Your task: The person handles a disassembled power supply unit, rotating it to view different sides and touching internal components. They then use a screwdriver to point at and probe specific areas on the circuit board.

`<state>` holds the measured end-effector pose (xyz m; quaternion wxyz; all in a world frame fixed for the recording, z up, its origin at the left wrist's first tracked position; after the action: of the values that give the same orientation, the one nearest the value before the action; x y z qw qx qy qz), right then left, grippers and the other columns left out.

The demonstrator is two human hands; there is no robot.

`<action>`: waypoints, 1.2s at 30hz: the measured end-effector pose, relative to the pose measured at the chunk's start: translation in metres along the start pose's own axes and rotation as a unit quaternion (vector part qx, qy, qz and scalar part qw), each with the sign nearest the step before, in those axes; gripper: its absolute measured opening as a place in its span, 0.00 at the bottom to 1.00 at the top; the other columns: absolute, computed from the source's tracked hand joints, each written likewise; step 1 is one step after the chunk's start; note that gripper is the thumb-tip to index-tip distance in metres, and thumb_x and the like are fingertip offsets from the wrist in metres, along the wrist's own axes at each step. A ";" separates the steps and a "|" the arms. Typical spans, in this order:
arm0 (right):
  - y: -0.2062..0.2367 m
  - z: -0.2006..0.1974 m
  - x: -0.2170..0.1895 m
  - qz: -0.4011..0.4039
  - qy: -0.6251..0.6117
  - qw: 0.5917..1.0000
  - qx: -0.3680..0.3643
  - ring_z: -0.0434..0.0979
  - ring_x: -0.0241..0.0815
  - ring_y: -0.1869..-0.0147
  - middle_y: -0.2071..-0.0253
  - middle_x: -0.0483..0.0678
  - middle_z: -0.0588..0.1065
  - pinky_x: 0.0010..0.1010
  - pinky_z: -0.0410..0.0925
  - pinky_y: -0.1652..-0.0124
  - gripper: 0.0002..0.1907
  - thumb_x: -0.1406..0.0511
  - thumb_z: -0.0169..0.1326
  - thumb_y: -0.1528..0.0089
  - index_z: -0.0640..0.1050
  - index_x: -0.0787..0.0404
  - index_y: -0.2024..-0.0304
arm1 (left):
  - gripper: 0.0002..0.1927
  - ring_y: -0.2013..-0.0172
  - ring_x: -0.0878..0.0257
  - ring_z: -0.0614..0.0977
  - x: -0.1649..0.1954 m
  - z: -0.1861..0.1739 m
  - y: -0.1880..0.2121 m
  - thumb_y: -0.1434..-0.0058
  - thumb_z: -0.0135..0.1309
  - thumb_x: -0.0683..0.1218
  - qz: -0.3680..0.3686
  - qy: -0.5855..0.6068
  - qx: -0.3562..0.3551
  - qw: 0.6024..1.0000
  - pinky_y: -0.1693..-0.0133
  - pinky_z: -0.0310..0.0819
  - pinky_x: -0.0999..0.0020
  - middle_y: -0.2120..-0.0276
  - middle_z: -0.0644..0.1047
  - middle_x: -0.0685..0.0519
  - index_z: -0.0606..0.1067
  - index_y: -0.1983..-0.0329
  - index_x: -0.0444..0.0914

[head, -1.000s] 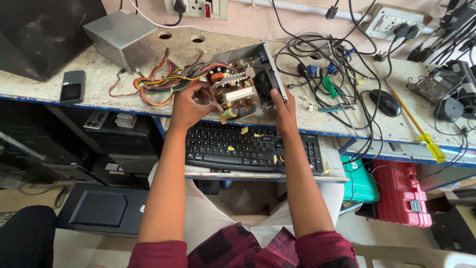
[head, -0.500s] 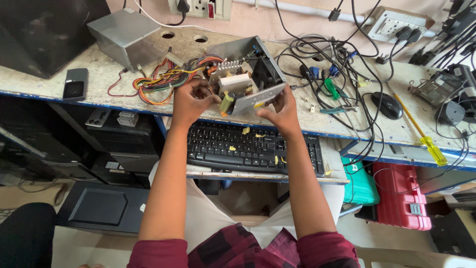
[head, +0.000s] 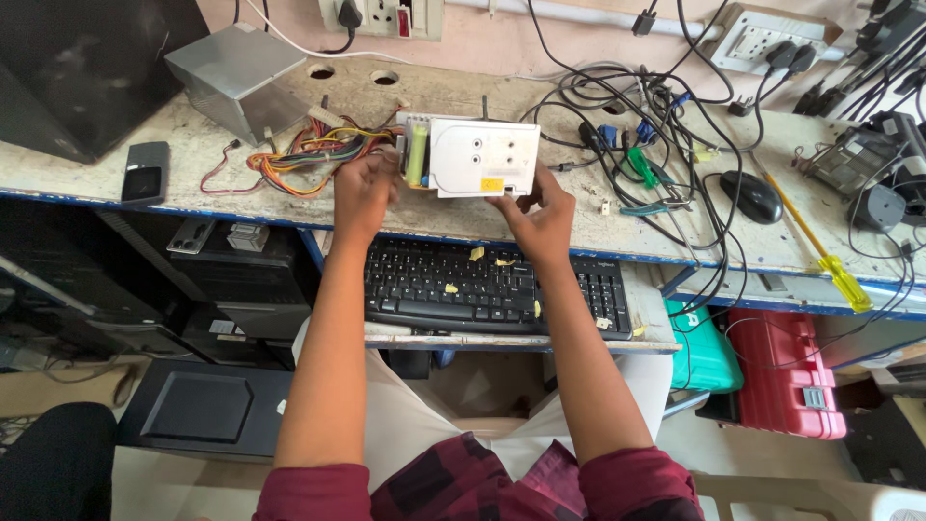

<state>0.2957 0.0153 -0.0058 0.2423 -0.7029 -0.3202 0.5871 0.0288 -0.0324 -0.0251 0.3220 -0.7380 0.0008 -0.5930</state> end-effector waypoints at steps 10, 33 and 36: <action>-0.002 0.000 0.025 0.033 -0.118 0.989 0.087 0.69 0.26 0.63 0.63 0.40 0.76 0.19 0.63 0.63 0.15 0.69 0.63 0.35 0.77 0.68 0.47 | 0.20 0.72 0.71 0.75 0.015 -0.001 0.012 0.33 0.54 0.57 0.092 0.109 -0.134 0.981 0.67 0.67 0.75 0.74 0.75 0.58 0.76 0.70 0.35; -0.055 0.019 0.052 0.156 -0.149 0.973 -0.078 0.73 0.49 0.37 0.43 0.56 0.72 0.38 0.68 0.43 0.40 0.53 0.68 0.44 0.63 0.63 0.39 | 0.22 0.81 0.68 0.65 0.041 0.017 0.010 0.35 0.63 0.53 0.090 -0.142 0.034 0.985 0.77 0.60 0.68 0.85 0.69 0.54 0.74 0.73 0.31; -0.055 0.023 0.061 0.162 -0.205 0.960 -0.097 0.73 0.49 0.38 0.43 0.57 0.71 0.40 0.70 0.42 0.43 0.53 0.65 0.41 0.56 0.62 0.36 | 0.20 0.80 0.72 0.71 0.034 0.023 0.007 0.37 0.65 0.53 0.119 -0.104 0.041 0.987 0.76 0.65 0.72 0.83 0.73 0.58 0.74 0.73 0.33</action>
<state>0.2700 0.0966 -0.0113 0.0034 -0.6302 -0.3002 0.7161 0.0620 -0.0401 -0.0005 0.4188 -0.7763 0.0311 -0.4701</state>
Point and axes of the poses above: each hand's wrist, its own y-axis away from the middle knuckle, its own z-axis out of the palm, x = y × z, the point moved 1 cm from there along -y, towards the middle knuckle
